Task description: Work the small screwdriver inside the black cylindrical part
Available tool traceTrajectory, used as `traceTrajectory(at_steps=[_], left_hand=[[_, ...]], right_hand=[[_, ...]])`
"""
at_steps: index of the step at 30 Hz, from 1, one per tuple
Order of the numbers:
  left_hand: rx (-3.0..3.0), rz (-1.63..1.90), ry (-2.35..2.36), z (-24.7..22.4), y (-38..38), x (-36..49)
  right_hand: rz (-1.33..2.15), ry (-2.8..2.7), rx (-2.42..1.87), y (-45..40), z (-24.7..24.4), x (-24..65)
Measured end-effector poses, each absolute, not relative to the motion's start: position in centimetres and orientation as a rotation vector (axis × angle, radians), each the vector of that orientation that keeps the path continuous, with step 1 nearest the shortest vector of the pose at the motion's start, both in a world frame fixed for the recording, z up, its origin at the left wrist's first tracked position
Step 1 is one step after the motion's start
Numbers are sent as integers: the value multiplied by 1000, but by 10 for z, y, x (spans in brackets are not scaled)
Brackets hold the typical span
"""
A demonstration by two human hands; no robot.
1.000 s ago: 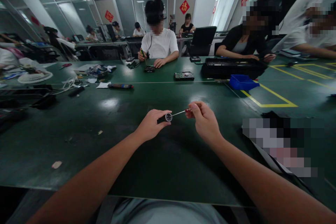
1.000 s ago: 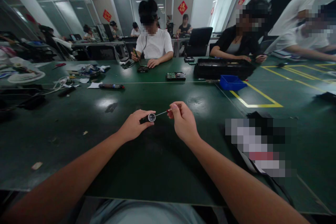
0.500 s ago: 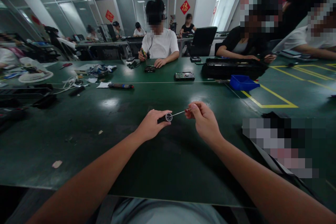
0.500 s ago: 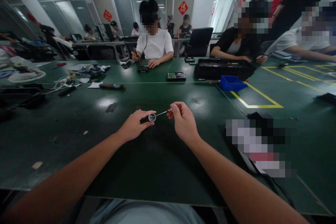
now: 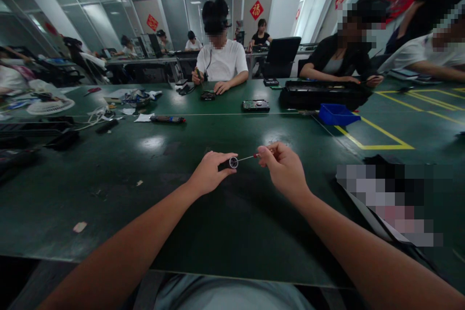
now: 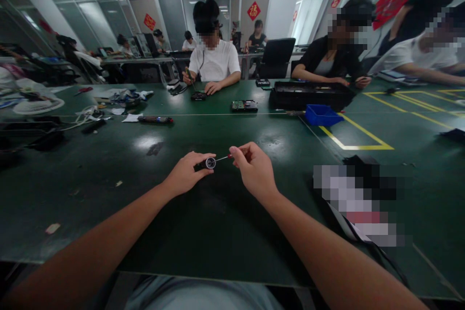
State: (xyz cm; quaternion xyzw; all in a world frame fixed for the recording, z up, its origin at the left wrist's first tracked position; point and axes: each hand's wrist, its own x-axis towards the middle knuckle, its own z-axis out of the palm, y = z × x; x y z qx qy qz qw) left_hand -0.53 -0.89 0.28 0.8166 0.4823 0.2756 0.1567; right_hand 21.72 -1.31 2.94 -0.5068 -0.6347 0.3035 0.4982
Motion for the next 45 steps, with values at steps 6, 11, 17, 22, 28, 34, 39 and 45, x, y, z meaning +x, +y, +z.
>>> traceTrajectory(at_steps=[6,11,17,22,28,34,39,45], left_hand=[[2326,836,1372,1,-9,-6],[2317,840,1374,0,-8,-7],[2315,834,1368,0,-8,-7],[2316,831,1369,0,-9,-7],[2333,812,1363,0,-8,-7],[2332,811,1371,-2,-7,-7],[2320,803,1367,0,-8,-6],[2310,801,1366,1,-8,-6]], right_hand=[[580,-1639,-1268,-17,30,220],[580,-1704,-1214,-20,30,219],[557,-1798,-1127,-22,32,220],[507,-1886,-1091,-23,35,220],[541,-1872,-1196,-23,36,218],[507,-1882,-1156,-23,32,218],[514,-1922,-1147,-24,33,219],[550,-1833,-1134,-24,32,217]])
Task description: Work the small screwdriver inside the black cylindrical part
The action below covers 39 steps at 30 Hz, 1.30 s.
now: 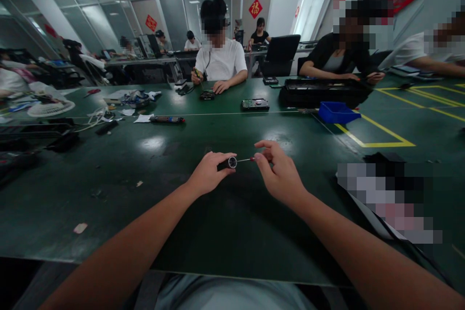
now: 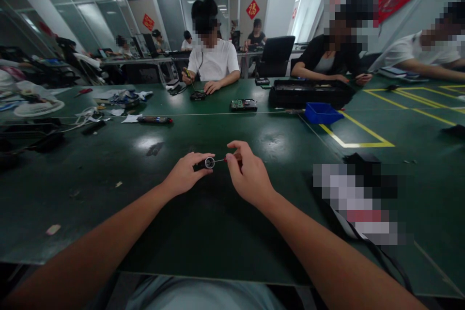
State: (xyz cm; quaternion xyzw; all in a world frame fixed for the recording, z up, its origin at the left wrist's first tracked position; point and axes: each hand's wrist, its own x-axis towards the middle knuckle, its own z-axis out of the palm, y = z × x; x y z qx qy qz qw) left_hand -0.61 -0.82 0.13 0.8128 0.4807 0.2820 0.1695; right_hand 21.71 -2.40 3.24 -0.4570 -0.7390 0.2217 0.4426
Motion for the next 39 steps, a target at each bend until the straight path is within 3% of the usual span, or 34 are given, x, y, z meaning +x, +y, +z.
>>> traceTrajectory(at_steps=[18,31,39], left_hand=[[2373,891,1174,2,-6,-5],[2342,824,1325,3,-9,-5],[2355,807,1345,4,-10,-4]], right_hand=[[1488,-896,-1002,4,12,215],[902,-1344,-1002,-6,15,215],[830,-1494,-1021,-13,23,215]])
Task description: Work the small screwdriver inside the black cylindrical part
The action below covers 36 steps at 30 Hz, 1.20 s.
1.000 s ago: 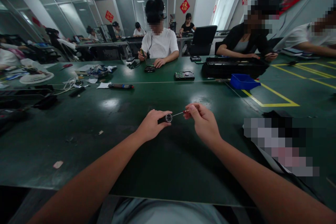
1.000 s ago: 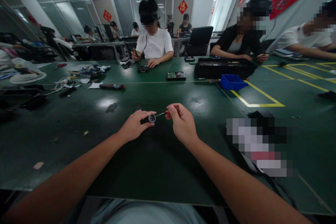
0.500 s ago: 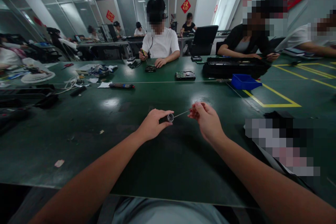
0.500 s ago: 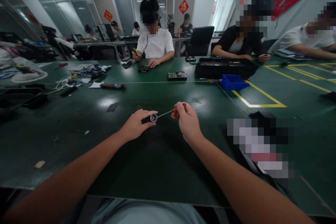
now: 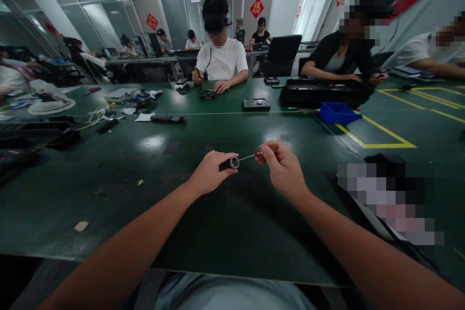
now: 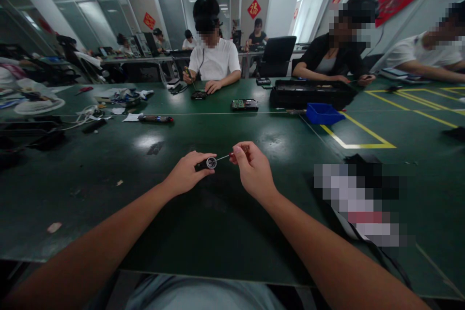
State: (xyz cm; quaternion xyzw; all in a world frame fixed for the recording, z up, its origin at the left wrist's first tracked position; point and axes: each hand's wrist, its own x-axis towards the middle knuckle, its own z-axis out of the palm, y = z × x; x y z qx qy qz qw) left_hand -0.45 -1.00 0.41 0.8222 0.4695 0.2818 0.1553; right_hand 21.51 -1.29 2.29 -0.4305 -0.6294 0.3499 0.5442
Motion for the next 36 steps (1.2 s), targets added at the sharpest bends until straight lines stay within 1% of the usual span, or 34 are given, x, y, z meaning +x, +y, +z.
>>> traceTrajectory(at_steps=[5,7,12,16,23,30,36], left_hand=[[2362,825,1344,0,-8,-6],[2369,826,1334,-1,-7,-6],[2372,807,1323,0,-7,-6],[2382,800,1304,-2,-6,-7],[2358,796,1302,-1,-7,-7],[2326,797,1334,0,-8,-7],[2340,786,1320,0,-7,-6]], right_hand=[[673,-1635,-1210,-16,31,219],[628,-1680,-1215,-18,32,219],[603,-1815,-1091,-19,30,220],[610,-1868,-1070,-20,30,221],[611,-1861,-1166,-22,32,219],[578,-1913,-1108,-23,33,220],[531,-1913,-1184,-21,32,219]])
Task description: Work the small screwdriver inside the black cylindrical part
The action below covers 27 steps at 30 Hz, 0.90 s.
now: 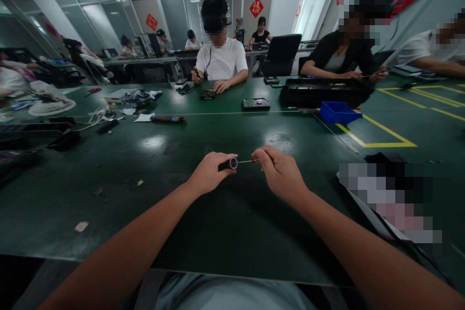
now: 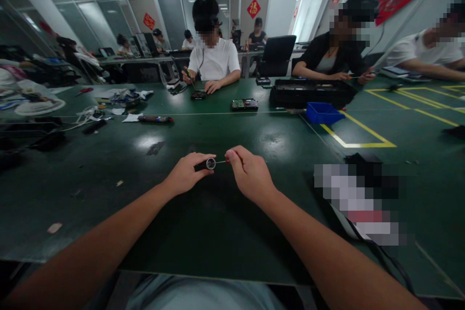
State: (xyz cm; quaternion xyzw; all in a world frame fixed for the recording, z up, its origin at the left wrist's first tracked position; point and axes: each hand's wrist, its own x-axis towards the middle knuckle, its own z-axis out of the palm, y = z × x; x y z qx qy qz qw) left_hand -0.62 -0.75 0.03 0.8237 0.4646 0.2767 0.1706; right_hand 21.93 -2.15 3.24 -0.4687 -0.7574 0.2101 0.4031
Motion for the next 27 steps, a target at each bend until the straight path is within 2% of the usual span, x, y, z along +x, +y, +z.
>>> traceTrajectory(at_steps=[12,24,27], left_hand=[[2293,817,1333,-1,-9,-7],[2403,921,1287,6,-9,-6],[2488,856,1281,7,-6,-8]], right_hand=[[647,-1804,-1147,-24,34,218],[1136,-1156,-982,-1,12,213],[1318,-1049,-984,5,10,217]])
